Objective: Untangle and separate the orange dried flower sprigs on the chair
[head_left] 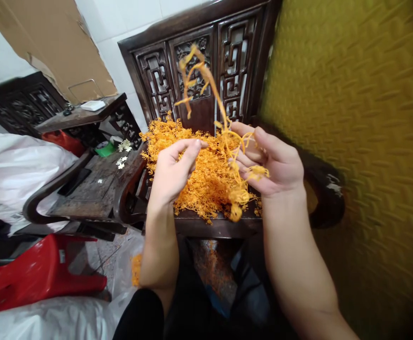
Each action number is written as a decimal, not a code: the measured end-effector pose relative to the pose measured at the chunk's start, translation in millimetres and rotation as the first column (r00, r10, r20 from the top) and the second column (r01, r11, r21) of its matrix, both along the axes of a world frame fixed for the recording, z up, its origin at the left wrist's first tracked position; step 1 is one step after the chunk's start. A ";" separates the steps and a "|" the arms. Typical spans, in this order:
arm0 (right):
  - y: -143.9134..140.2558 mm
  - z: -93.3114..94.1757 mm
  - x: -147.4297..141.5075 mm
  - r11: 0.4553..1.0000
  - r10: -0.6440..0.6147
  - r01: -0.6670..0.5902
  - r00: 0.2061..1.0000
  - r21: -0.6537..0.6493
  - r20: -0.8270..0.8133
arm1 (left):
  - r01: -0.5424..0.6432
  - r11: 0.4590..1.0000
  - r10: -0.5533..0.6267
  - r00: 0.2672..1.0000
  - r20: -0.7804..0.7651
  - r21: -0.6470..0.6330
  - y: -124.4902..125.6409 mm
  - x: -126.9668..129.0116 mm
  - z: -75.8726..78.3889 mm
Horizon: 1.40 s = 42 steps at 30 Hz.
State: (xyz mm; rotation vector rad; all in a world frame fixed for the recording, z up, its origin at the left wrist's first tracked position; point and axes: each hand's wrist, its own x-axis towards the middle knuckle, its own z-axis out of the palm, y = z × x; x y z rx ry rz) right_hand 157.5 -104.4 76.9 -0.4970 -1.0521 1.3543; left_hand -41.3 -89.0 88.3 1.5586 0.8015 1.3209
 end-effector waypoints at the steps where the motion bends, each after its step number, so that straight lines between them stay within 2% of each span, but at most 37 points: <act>1: 0.8 -0.1 -1.6 1.000 0.001 -0.001 1.000 0.003 -0.002 | 0.001 1.000 -0.001 0.999 -0.040 0.008 -0.7 0.6 -0.5; 5: 3.5 -0.6 -10.0 0.999 -0.022 0.022 1.000 0.030 -0.019 | 0.000 0.996 0.019 0.978 -0.207 0.088 -3.5 5.8 0.9; 9: 5.4 -2.9 -19.5 0.994 -0.098 0.100 0.994 0.048 -0.042 | 0.075 0.990 -0.032 0.943 -0.331 0.116 -0.8 10.1 -0.2; 12: 5.0 -3.9 -21.7 0.985 -0.152 0.155 0.988 0.075 -0.042 | 0.115 0.991 -0.093 0.961 -0.259 0.073 4.0 9.2 -4.9; 15: 2.8 -1.5 -17.3 0.983 -0.159 0.161 0.987 0.086 -0.037 | 0.183 0.977 -0.192 0.978 -0.083 -0.105 8.7 4.0 -8.6; 17: 1.3 1.2 -12.8 0.990 -0.115 0.119 0.992 0.071 -0.053 | 0.249 0.945 -0.246 0.968 0.039 -0.211 11.6 -0.3 -9.2; 19: 0.8 2.7 -9.9 0.998 -0.028 0.032 0.997 0.046 -0.067 | 0.281 0.927 -0.256 0.958 0.127 -0.248 14.5 -3.5 -9.1; 22: 2.3 -0.2 -12.0 0.997 0.071 -0.071 0.997 0.017 -0.033 | 0.273 0.931 -0.231 0.954 0.191 -0.241 18.3 -4.1 -9.2; 27: 7.7 -13.0 -27.0 1.000 0.019 -0.020 0.992 0.011 0.121 | 0.198 0.961 -0.168 0.972 0.163 -0.191 22.3 -0.2 -12.3; 33: 9.5 -14.5 -30.7 0.989 0.143 -0.139 0.987 -0.048 0.080 | 0.187 0.978 -0.179 0.980 0.092 -0.092 24.9 0.4 -17.4; 36: 7.7 -11.8 -30.7 0.982 0.184 -0.181 0.980 -0.044 0.073 | 0.149 0.988 -0.148 0.988 0.045 -0.036 25.6 0.4 -17.8; 38: 7.2 -11.1 -32.2 0.991 0.134 -0.133 0.988 -0.015 0.082 | 0.098 0.994 -0.098 0.995 0.007 -0.040 24.7 0.7 -16.7; 42: 8.1 -13.0 -35.0 0.989 -0.128 0.113 0.980 0.099 0.152 | 0.064 0.991 -0.070 0.997 -0.045 -0.120 19.6 1.8 -13.9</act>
